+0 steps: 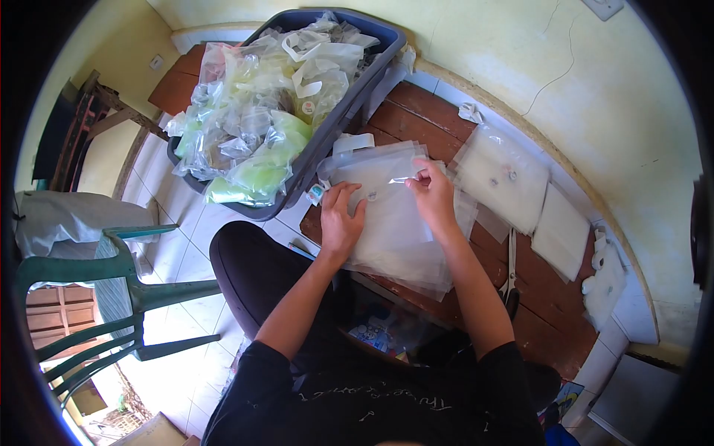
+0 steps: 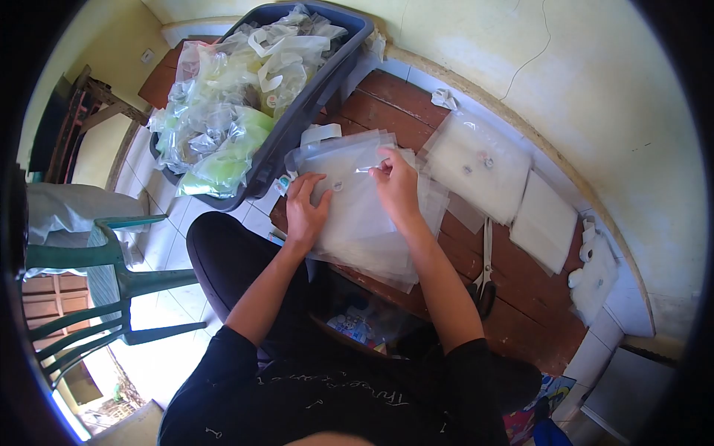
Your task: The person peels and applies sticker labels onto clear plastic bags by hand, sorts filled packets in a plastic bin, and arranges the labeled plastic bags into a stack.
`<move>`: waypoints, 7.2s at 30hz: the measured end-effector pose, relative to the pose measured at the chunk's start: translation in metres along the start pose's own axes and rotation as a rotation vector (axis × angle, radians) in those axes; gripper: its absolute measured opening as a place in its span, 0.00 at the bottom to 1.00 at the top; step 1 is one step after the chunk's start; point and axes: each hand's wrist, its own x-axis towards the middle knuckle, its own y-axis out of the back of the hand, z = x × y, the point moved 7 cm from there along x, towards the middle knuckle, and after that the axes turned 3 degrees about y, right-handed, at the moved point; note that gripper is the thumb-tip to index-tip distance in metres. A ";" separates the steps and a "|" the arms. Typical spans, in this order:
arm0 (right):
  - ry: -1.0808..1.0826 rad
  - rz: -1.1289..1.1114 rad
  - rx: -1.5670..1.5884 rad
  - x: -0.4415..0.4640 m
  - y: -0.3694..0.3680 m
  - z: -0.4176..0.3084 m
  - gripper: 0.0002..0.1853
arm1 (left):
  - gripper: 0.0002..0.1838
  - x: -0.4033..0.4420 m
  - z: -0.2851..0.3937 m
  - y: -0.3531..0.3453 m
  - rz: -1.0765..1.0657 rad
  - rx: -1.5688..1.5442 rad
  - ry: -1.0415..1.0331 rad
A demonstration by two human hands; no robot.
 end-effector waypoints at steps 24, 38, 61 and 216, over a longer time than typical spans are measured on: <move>-0.295 -0.138 0.753 0.001 0.002 0.012 0.19 | 0.24 0.010 0.000 0.015 -0.105 0.029 0.098; -0.209 -0.084 0.418 0.001 0.003 0.019 0.22 | 0.08 -0.001 0.004 0.002 -0.094 0.007 -0.048; 0.570 -0.063 -0.030 0.015 -0.030 -0.137 0.07 | 0.06 0.074 0.052 0.171 0.223 0.024 -0.321; 0.563 -0.587 -0.970 0.313 -0.299 -0.202 0.10 | 0.18 0.249 -0.082 0.179 0.008 0.620 0.186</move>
